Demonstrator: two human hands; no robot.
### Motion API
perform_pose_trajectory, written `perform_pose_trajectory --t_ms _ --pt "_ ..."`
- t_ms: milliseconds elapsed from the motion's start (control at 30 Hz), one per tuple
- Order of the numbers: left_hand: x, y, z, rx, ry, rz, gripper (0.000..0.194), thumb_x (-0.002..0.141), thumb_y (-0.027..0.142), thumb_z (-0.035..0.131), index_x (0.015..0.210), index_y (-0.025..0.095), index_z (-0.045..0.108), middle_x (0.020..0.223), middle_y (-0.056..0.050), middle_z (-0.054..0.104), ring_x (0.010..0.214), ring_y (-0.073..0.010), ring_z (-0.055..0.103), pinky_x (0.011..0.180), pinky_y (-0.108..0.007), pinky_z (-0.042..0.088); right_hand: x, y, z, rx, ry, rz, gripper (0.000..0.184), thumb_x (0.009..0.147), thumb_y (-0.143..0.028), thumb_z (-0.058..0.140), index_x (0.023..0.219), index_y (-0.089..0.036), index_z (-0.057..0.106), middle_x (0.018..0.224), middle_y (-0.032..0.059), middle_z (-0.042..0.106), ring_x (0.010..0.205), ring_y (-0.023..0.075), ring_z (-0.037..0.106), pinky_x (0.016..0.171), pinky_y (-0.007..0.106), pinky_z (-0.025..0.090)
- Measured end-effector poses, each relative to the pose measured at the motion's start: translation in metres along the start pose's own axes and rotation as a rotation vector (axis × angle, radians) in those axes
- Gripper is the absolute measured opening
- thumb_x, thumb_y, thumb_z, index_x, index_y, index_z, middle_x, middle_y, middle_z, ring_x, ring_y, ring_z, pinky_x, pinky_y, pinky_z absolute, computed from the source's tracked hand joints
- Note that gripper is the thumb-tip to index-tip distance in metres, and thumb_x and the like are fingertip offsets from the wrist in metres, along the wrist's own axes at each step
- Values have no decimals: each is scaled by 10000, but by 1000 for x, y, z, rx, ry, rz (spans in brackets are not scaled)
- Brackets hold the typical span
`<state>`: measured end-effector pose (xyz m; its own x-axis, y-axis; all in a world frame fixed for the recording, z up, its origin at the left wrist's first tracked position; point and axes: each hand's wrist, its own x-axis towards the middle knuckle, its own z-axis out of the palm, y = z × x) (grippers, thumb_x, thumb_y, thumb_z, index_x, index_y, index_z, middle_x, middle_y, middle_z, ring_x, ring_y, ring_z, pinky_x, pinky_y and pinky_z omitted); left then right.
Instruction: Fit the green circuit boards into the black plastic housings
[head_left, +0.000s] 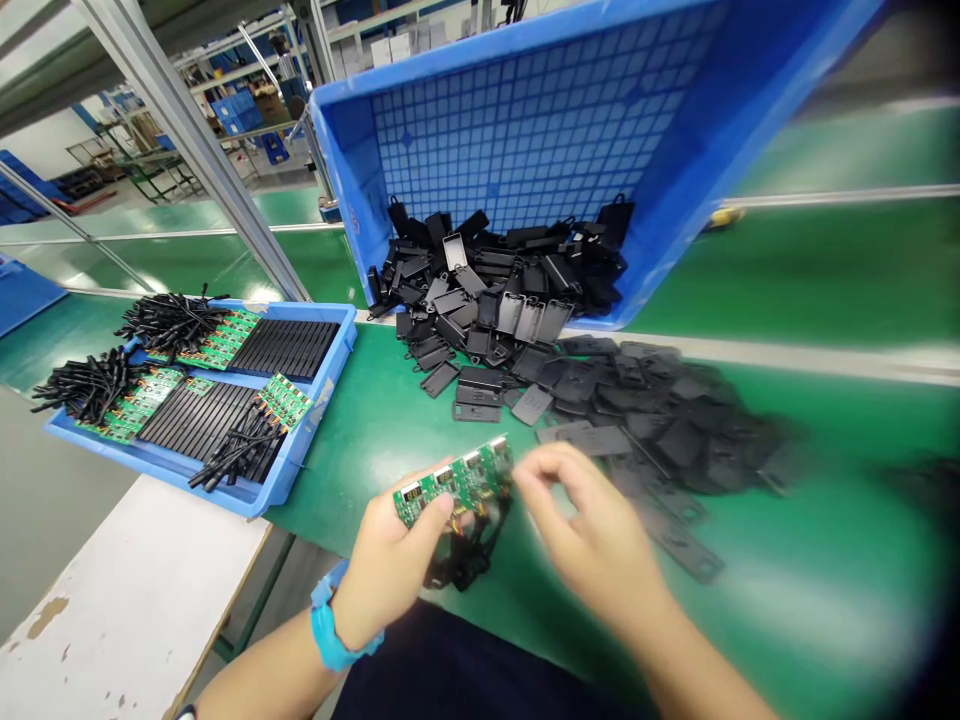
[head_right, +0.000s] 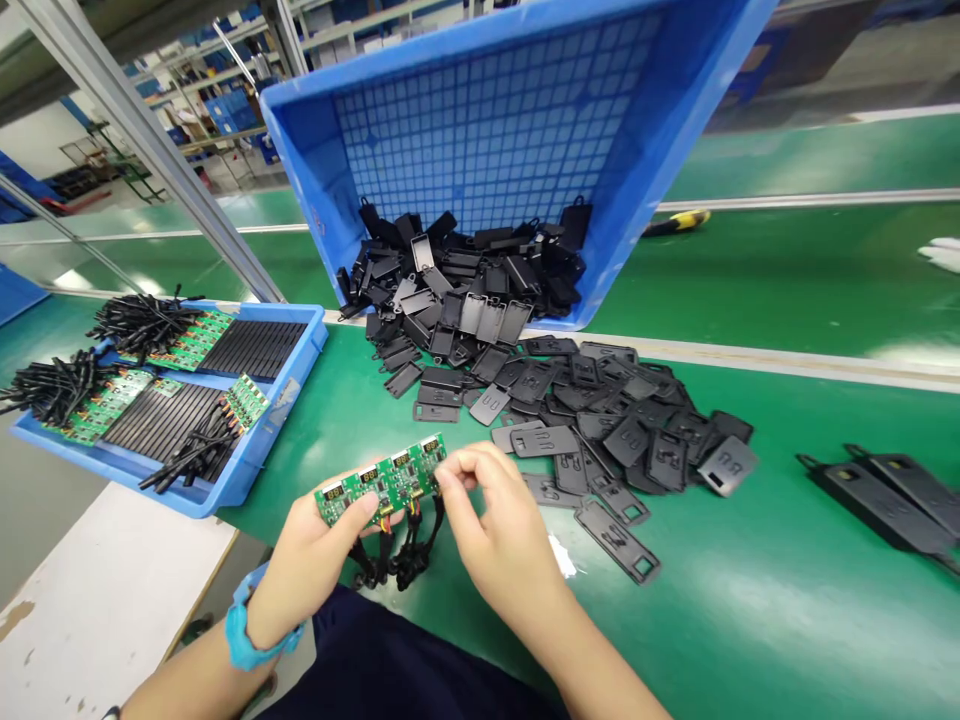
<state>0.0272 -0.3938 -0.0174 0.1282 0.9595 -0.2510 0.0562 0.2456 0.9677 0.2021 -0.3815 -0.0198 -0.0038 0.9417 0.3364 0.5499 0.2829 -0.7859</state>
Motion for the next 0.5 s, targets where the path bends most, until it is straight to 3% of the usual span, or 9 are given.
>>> perform_pose_trajectory --t_ms 100,200,300,400,500 --pt "7 1 -1 -230 -80 -77 289 800 295 528 1037 145 598 999 -71 655 857 -209 628 809 -364 502 -24 22 -20 -35 -115 195 215 813 -356 428 673 -217 513 611 -7 548 563 151 529 517 244 432" --pt "15 2 -2 -367 -135 -132 260 791 270 545 992 117 607 1033 -99 640 899 -230 614 775 -367 514 -57 65 -32 -184 -162 384 267 758 -436 443 648 -221 557 572 10 590 516 189 559 461 282 441" --pt "21 2 -3 -406 -184 -180 259 785 256 557 996 112 603 1039 -115 635 901 -233 614 740 -350 524 -82 95 -32 -393 -143 414 232 719 -398 458 601 -220 550 579 41 614 522 229 579 512 349 459" --pt "23 1 -3 -414 -209 -205 259 785 255 558 995 112 606 1026 -117 640 885 -227 620 745 -345 522 -80 87 -27 -501 -31 324 228 731 -360 444 735 -187 592 712 97 646 651 279 604 625 427 460" --pt "23 2 -4 -419 -199 -213 252 781 251 562 988 118 610 1012 -106 646 883 -221 621 771 -360 515 -49 51 -17 -271 41 306 316 775 -356 440 967 -153 588 910 124 643 829 266 599 731 421 455"
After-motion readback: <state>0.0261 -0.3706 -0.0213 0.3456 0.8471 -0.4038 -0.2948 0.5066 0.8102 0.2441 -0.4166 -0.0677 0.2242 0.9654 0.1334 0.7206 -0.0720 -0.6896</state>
